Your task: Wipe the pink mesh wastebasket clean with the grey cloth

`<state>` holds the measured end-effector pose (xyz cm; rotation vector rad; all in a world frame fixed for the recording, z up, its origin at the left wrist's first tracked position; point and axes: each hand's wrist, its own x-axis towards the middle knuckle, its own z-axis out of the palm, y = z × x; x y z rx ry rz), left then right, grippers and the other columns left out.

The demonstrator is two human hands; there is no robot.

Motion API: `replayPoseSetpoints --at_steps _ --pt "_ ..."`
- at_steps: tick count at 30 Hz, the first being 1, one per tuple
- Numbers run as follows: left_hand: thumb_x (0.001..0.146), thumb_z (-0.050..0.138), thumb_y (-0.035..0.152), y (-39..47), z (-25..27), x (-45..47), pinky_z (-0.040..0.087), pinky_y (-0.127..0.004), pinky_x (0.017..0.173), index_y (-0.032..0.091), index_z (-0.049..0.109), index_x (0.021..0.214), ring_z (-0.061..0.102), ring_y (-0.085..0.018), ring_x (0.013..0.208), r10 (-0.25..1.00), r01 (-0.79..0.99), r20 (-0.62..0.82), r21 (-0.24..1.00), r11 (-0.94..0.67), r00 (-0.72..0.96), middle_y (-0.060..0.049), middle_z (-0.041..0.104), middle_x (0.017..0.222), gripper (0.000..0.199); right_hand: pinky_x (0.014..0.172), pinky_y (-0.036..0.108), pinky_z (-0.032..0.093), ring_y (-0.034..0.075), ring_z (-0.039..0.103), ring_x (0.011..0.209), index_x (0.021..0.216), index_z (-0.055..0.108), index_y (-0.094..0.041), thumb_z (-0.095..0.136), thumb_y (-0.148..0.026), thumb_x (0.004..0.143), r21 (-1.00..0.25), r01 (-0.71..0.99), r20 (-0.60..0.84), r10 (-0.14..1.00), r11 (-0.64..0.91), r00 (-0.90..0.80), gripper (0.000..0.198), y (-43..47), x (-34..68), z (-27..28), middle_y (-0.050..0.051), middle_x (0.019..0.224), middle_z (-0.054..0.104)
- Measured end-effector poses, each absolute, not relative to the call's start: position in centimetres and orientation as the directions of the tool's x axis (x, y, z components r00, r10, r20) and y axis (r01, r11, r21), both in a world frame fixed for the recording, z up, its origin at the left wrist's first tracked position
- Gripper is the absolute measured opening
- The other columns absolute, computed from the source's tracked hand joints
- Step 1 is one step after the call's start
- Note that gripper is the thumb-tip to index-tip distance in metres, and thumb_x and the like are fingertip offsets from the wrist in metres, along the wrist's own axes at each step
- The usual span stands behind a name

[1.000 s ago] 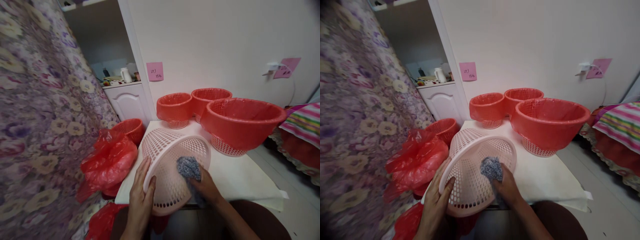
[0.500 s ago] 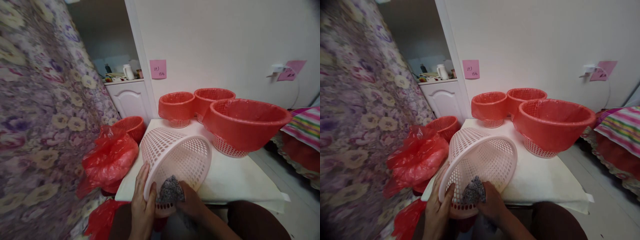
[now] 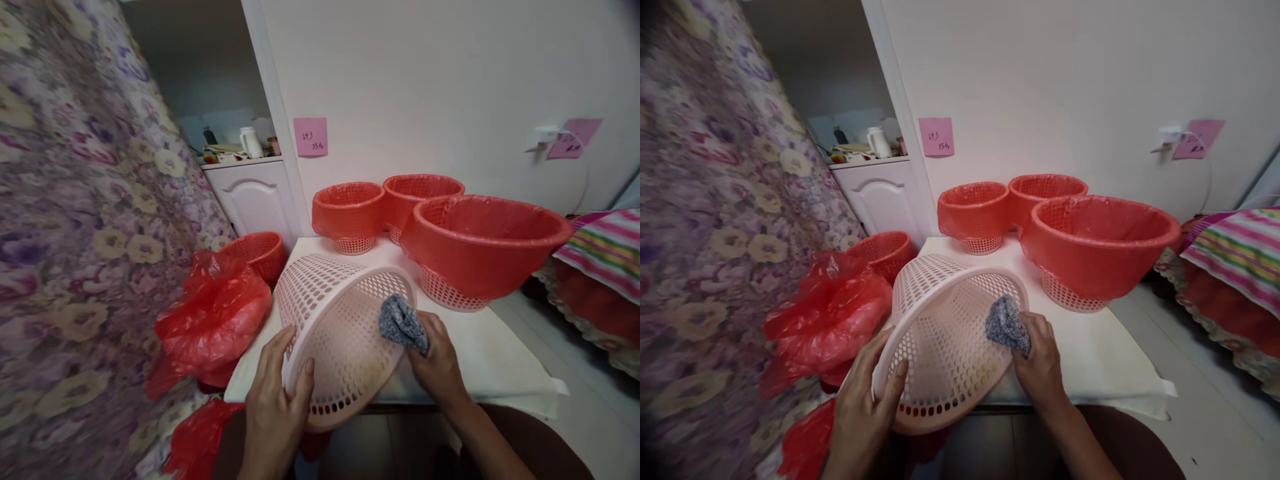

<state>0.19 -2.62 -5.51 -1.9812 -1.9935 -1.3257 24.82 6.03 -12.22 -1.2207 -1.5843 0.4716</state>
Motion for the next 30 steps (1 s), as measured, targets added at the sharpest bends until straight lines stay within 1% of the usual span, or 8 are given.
replayPoseSetpoints --at_steps 3,7,12,17,20,22,26,30 --pt "0.091 0.049 0.038 -2.5 -5.4 0.2 0.040 -0.042 0.102 0.018 0.048 0.127 0.051 -0.024 0.120 0.806 0.848 0.564 0.504 -0.163 -0.181 -0.010 0.056 0.126 0.042 0.093 0.046 0.045 0.028 0.049 0.105 0.119 0.054 -0.020 0.048 -0.004 0.068 -0.616 0.704 0.477 0.879 0.354 -0.025 0.054 6.2 26.0 -13.4 0.011 0.111 0.055" --pt "0.092 0.047 0.038 -2.4 -5.7 0.4 0.041 -0.041 0.101 0.016 0.048 0.127 0.052 -0.025 0.119 0.794 0.856 0.585 0.485 -0.177 -0.168 -0.012 0.056 0.126 0.041 0.089 0.042 0.047 0.028 0.052 0.103 0.118 0.056 -0.015 0.047 -0.003 0.068 -0.626 0.700 0.286 0.936 0.343 -0.204 0.052 4.8 24.3 -15.4 0.014 0.108 0.057" --pt "0.092 0.045 0.037 -2.6 -6.4 0.4 0.041 -0.043 0.102 0.016 0.048 0.126 0.051 -0.026 0.120 0.787 0.848 0.580 0.509 -0.149 -0.210 -0.012 0.056 0.127 0.041 0.086 0.040 0.049 0.027 0.062 0.096 0.099 0.061 -0.019 0.059 -0.016 0.066 -0.828 0.446 0.104 0.875 0.339 -0.473 0.033 1.7 20.5 -15.6 0.011 0.102 0.065" --pt "0.092 0.045 0.038 -3.0 -6.2 0.1 0.044 -0.043 0.101 0.017 0.043 0.133 0.052 -0.026 0.122 0.797 0.868 0.565 0.485 -0.110 -0.215 -0.013 0.055 0.132 0.047 0.090 0.038 0.050 0.025 0.063 0.105 0.116 0.055 -0.027 0.069 -0.022 0.062 -0.983 -0.029 0.153 0.732 0.180 -0.664 0.057 0.2 18.2 -14.4 0.002 0.111 0.068" --pt "0.091 0.047 0.041 -3.0 -5.4 0.0 0.045 -0.045 0.100 0.019 0.040 0.137 0.053 -0.027 0.123 0.802 0.907 0.560 0.417 -0.058 -0.206 -0.012 0.054 0.136 0.052 0.090 0.039 0.050 0.026 0.064 0.105 0.119 0.056 -0.026 0.071 -0.026 0.064 -0.983 -0.148 0.185 0.665 0.112 -0.724 0.057 1.0 18.3 -13.9 0.001 0.111 0.070" --pt "0.091 0.046 0.042 -3.0 -5.0 0.0 0.047 -0.045 0.098 0.022 0.040 0.138 0.055 -0.027 0.121 0.814 0.923 0.547 0.384 -0.036 -0.196 -0.010 0.056 0.135 0.051 0.088 0.038 0.051 0.024 0.065 0.100 0.115 0.058 -0.024 0.069 -0.022 0.065 -0.974 -0.078 0.215 0.754 0.213 -0.621 0.050 2.3 18.9 -13.6 0.003 0.106 0.070" --pt "0.092 0.043 0.037 -3.1 -4.9 0.1 0.051 -0.046 0.092 0.023 0.040 0.138 0.058 -0.028 0.117 0.829 0.937 0.538 0.346 -0.050 -0.154 -0.011 0.057 0.132 0.048 0.095 0.043 0.043 0.026 0.054 0.105 0.109 0.057 -0.018 0.051 -0.006 0.065 -0.780 0.369 0.468 0.863 0.505 -0.192 0.047 5.3 20.9 -13.0 0.010 0.107 0.062" --pt "0.088 0.043 0.027 -3.0 -5.5 0.0 0.053 -0.045 0.088 0.022 0.039 0.138 0.058 -0.029 0.116 0.809 0.950 0.577 0.301 -0.085 -0.110 -0.012 0.056 0.130 0.050 0.094 0.050 0.037 0.032 0.045 0.110 0.123 0.053 -0.016 0.048 -0.005 0.068 -0.577 0.736 0.388 0.912 0.353 -0.133 0.056 7.0 21.2 -13.2 0.015 0.117 0.055"
